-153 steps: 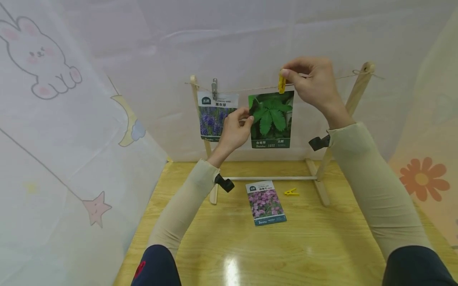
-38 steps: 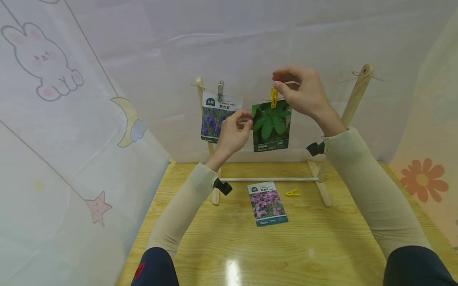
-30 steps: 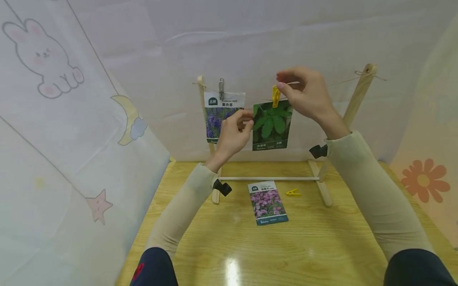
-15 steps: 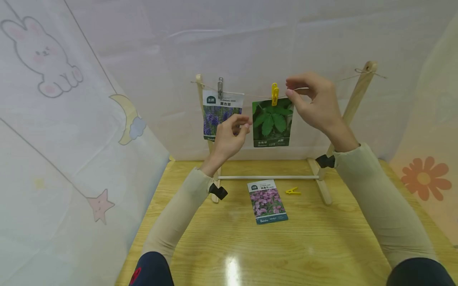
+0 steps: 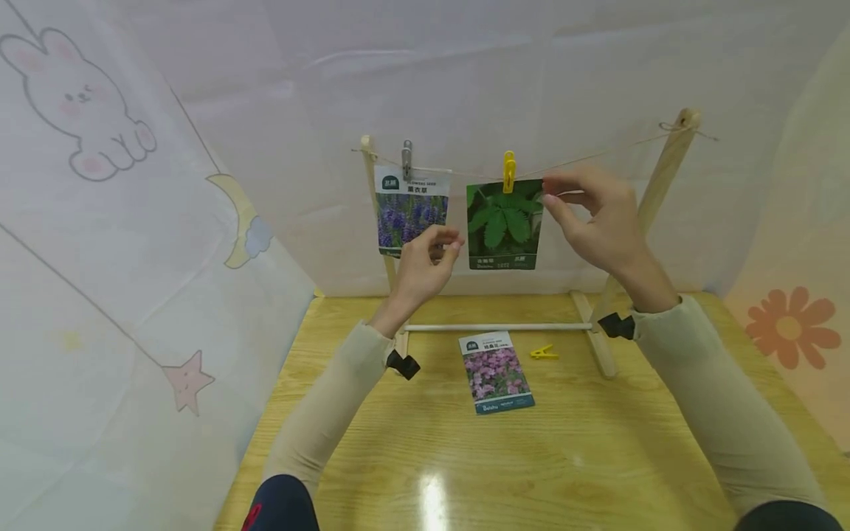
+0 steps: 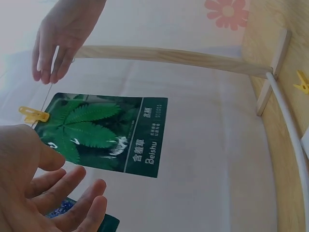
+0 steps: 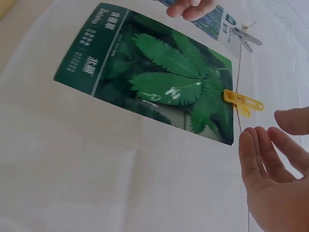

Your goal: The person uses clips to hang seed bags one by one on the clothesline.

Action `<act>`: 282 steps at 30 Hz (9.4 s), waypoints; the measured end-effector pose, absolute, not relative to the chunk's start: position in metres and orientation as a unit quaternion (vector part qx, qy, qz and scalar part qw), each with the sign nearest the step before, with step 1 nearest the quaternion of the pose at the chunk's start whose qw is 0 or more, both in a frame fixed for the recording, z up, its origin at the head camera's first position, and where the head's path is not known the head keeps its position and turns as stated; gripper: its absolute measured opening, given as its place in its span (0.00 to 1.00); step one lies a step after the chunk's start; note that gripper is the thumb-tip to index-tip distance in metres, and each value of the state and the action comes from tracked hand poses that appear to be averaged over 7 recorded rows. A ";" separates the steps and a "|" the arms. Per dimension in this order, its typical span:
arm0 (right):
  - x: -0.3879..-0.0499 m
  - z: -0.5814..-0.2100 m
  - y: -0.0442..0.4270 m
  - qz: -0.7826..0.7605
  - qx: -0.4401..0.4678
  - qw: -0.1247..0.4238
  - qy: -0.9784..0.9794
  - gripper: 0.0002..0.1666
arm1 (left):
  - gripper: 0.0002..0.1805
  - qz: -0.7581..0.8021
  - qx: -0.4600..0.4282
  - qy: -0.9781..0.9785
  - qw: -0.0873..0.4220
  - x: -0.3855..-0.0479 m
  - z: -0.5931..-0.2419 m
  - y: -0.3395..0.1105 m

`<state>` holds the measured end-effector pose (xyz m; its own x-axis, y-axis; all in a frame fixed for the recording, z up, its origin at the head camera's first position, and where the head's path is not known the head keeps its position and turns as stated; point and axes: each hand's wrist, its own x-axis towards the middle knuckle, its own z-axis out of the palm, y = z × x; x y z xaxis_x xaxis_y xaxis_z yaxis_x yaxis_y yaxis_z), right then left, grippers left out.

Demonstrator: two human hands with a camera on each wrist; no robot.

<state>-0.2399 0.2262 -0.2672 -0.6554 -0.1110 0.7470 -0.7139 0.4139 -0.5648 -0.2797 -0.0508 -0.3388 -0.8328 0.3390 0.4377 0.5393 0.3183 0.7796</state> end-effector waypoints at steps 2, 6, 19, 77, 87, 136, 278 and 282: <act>-0.237 -0.273 0.228 0.468 0.263 0.316 -0.783 0.16 | 0.15 -0.514 -0.270 -0.808 0.095 -0.278 -0.343 -0.052; -0.230 -0.287 0.231 0.464 0.252 0.302 -0.794 0.17 | 0.16 -0.510 -0.264 -0.815 0.079 -0.275 -0.355 -0.055; -0.218 -0.339 0.248 0.473 0.225 0.286 -0.802 0.17 | 0.15 -0.508 -0.251 -0.821 0.070 -0.272 -0.385 -0.060; -0.190 -0.489 0.280 0.476 0.062 0.120 -0.869 0.15 | 0.15 -0.458 -0.176 -0.871 -0.015 -0.252 -0.492 -0.057; -0.176 -0.504 0.277 0.474 0.068 0.080 -0.874 0.15 | 0.20 -0.450 -0.159 -0.875 -0.076 -0.240 -0.496 -0.061; -0.182 -0.552 0.282 0.400 0.113 -0.021 -0.909 0.24 | 0.32 -0.295 -0.197 -0.930 -0.100 -0.252 -0.542 -0.043; -0.144 -0.472 0.310 0.438 0.027 0.099 -0.893 0.23 | 0.26 -0.596 -0.103 -0.759 -0.241 -0.227 -0.479 -0.022; -0.142 -0.466 0.311 0.440 0.023 0.102 -0.892 0.23 | 0.25 -0.592 -0.106 -0.761 -0.241 -0.228 -0.475 -0.020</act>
